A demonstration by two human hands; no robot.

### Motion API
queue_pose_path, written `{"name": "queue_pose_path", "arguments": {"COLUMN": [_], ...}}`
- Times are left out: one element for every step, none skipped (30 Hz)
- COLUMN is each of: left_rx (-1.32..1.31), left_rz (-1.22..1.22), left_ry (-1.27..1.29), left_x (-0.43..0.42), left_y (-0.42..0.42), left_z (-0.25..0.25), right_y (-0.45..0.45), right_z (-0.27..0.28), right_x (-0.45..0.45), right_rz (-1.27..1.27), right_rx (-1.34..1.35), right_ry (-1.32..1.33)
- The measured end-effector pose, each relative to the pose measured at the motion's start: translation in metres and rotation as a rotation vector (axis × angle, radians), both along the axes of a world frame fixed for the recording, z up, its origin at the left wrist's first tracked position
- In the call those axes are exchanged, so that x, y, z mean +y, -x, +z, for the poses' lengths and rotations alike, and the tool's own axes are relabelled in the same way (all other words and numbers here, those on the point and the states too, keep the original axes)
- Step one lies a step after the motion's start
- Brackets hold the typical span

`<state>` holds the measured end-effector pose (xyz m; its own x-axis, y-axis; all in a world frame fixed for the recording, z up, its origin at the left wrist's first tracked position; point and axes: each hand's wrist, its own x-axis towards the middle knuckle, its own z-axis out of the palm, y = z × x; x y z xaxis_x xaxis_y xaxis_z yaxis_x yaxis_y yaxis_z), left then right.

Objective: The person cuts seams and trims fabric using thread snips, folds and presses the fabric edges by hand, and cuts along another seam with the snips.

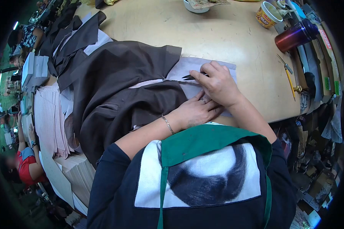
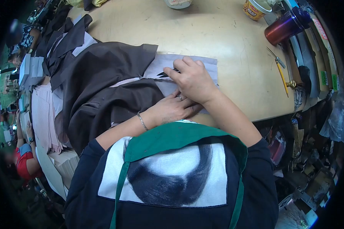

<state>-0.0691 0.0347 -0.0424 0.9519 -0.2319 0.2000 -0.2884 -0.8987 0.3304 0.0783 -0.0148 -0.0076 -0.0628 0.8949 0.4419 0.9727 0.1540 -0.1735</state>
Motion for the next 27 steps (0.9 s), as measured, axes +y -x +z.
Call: {"name": "queue_pose_path", "arguments": {"left_rx": [-0.002,0.005,0.011,0.016,0.019,0.023,0.027,0.047,0.067,0.086,0.074,0.063,0.052,0.07,0.089,0.107,0.114,0.12,0.127,0.124,0.121,0.118,0.113,0.108,0.102,0.092,0.082], "left_rz": [0.0,0.003,0.005,0.007,0.01,0.014,0.019,0.01,0.002,-0.007,-0.007,-0.007,-0.006,0.003,0.014,0.023,0.028,0.031,0.035,0.031,0.028,0.027,0.027,0.028,0.028,0.03,0.031], "left_ry": [-0.005,0.006,0.018,0.031,0.041,0.05,0.059,0.052,0.046,0.04,0.039,0.039,0.039,0.04,0.041,0.042,0.035,0.028,0.02,0.024,0.026,0.028,0.027,0.026,0.025,0.024,0.023], "left_x": [0.0,0.0,0.0,-0.001,-0.001,-0.001,-0.001,-0.001,0.0,0.0,0.0,0.0,0.0,0.0,-0.001,-0.001,-0.001,-0.001,-0.001,-0.001,-0.001,-0.001,-0.001,-0.001,-0.001,-0.001,-0.001], "left_y": [0.0,0.0,0.0,0.0,-0.001,0.0,0.0,0.0,0.0,0.0,0.0,-0.001,0.0,0.0,0.0,0.0,0.0,0.0,0.0,0.0,0.0,0.0,0.0,0.0,0.0,0.001,0.001], "left_z": [0.0,-0.001,-0.003,-0.003,-0.003,-0.001,0.0,0.001,0.001,0.002,0.001,0.0,0.0,0.001,0.002,0.004,0.006,0.008,0.009,0.008,0.006,0.005,0.004,0.003,0.002,0.001,0.0], "right_y": [-0.001,-0.002,-0.003,-0.004,-0.004,-0.004,-0.003,-0.002,-0.001,-0.001,-0.001,-0.001,-0.002,-0.006,-0.008,-0.009,-0.01,-0.011,-0.011,-0.01,-0.01,-0.009,-0.008,-0.008,-0.007,-0.007,-0.007], "right_z": [0.0,0.001,0.001,0.0,0.0,-0.001,-0.001,-0.002,-0.002,-0.003,-0.003,-0.003,-0.002,0.001,0.004,0.006,0.007,0.008,0.007,0.005,0.004,0.005,0.006,0.006,0.006,0.006,0.006], "right_x": [-0.002,-0.005,-0.006,-0.007,-0.007,-0.007,-0.006,-0.005,-0.005,-0.004,-0.004,-0.004,-0.005,-0.007,-0.008,-0.01,-0.012,-0.013,-0.014,-0.014,-0.014,-0.014,-0.014,-0.014,-0.013,-0.013,-0.013], "right_rz": [-0.001,-0.001,-0.002,-0.002,-0.002,-0.002,-0.003,-0.003,-0.002,-0.003,-0.005,-0.006,-0.009,-0.012,-0.014,-0.012,-0.012,-0.013,-0.012,-0.009,-0.006,-0.008,-0.008,-0.009,-0.004,-0.001,0.003], "right_rx": [-0.005,-0.011,-0.016,-0.023,-0.029,-0.034,-0.031,-0.027,-0.022,-0.029,-0.037,-0.044,-0.034,-0.024,-0.013,-0.02,-0.026,-0.033,-0.039,-0.044,-0.049,-0.05,-0.051,-0.053,-0.051,-0.05,-0.049], "right_ry": [0.004,0.009,0.014,0.016,0.018,0.02,0.022,0.023,0.025,0.029,0.034,0.039,0.027,0.016,0.005,0.011,0.018,0.025,0.027,0.029,0.03,0.034,0.039,0.044,0.044,0.044,0.045]}}
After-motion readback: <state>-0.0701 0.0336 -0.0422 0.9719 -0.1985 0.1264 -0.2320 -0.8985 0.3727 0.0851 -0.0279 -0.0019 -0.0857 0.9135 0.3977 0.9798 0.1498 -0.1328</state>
